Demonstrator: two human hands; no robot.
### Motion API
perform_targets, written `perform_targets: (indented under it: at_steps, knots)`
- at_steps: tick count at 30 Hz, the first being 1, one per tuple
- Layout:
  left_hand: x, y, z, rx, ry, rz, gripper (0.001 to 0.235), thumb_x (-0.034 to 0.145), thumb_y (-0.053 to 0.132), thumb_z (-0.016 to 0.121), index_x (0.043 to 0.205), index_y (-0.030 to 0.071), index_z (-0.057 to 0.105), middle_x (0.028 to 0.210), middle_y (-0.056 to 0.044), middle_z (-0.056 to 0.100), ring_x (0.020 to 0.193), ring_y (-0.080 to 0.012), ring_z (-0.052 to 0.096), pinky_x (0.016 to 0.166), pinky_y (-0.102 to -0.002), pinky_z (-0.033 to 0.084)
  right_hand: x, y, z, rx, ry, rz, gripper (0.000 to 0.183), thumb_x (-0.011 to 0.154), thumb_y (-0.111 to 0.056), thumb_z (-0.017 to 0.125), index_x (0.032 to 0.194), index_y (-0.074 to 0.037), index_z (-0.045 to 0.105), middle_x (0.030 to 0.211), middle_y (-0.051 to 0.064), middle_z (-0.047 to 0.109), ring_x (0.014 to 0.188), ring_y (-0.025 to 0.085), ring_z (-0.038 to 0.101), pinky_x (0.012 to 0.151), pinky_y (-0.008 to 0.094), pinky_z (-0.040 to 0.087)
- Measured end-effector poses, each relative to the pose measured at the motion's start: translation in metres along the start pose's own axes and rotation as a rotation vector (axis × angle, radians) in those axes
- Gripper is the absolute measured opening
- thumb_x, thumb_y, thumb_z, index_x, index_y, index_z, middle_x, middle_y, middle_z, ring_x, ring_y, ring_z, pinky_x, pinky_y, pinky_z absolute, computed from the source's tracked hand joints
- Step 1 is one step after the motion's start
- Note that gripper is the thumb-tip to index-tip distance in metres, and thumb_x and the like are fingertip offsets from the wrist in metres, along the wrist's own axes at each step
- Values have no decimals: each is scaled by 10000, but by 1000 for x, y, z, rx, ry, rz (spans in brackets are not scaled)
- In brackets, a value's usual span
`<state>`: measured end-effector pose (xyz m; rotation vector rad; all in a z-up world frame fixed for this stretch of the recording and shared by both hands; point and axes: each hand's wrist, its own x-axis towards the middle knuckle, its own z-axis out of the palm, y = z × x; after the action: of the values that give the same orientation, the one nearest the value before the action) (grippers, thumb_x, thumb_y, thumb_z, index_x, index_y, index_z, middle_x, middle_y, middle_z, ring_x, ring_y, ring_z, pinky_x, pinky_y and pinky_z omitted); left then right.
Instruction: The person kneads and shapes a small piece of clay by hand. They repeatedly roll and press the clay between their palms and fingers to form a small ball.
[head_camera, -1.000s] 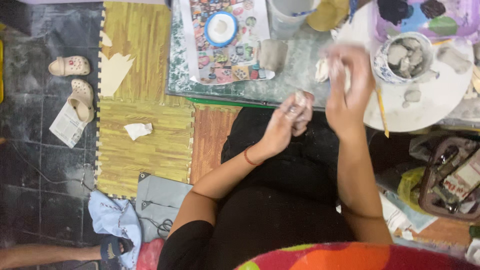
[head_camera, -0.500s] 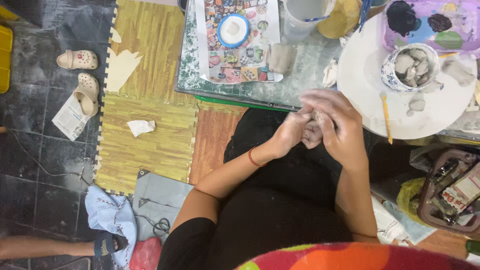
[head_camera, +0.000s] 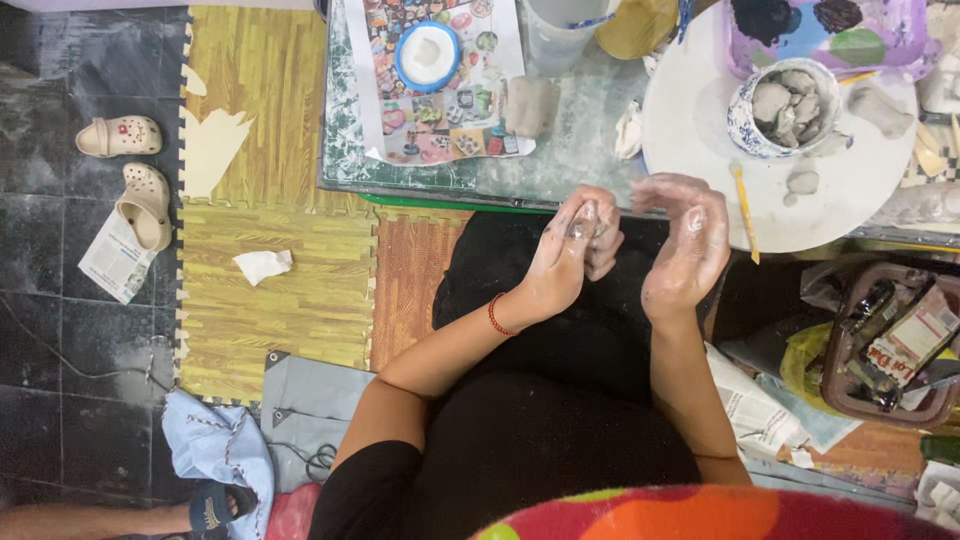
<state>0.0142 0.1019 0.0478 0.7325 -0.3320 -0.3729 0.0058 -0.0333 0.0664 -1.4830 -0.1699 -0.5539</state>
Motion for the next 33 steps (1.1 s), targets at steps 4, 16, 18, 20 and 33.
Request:
perform_targets:
  at_steps: [4, 16, 18, 20, 33]
  knots:
    - [-2, -6, 1, 49, 14, 24, 171, 1158, 256, 391, 1168, 90, 432, 804, 18, 336, 633, -74, 293, 536, -243, 256, -12, 4, 3, -26, -26, 16, 324, 1181, -257, 404, 1262, 41, 502, 1163, 185, 651, 970, 211, 651, 879, 344, 551]
    - [-8, 4, -4, 127, -137, -41, 477, 1090, 436, 372, 1436, 108, 390, 1194, -28, 508, 998, -103, 534, 881, -256, 493, -11, -10, 3, -65, -231, -7, 481, 1148, -367, 473, 1417, 21, 386, 1315, 223, 561, 1176, 235, 589, 1057, 368, 509]
    - [-8, 5, -4, 82, -134, -71, 508, 1125, 445, 386, 1478, 79, 379, 1213, -53, 518, 1045, -122, 545, 930, -273, 480, -12, -8, 0, -69, -306, -28, 574, 1127, -396, 528, 1460, 29, 332, 1392, 252, 499, 1270, 260, 546, 1121, 384, 474]
    - [-7, 6, -2, 93, -121, -87, 546, 1130, 443, 393, 1522, 66, 351, 1323, -70, 494, 1097, -140, 546, 946, -297, 474, -16, -3, -3, 24, -278, 22, 621, 1080, -426, 523, 1468, 11, 311, 1442, 237, 499, 1250, 247, 582, 1008, 341, 517]
    - [-1, 31, 12, 121, -252, -6, 785, 1117, 598, 238, 1678, 61, 121, 1606, -186, 444, 1453, -276, 411, 1259, -414, 251, 2, -28, -11, -868, -205, -499, 435, 919, -352, 898, 1274, -177, 716, 1538, 171, 312, 1414, 408, 372, 1226, 505, 410]
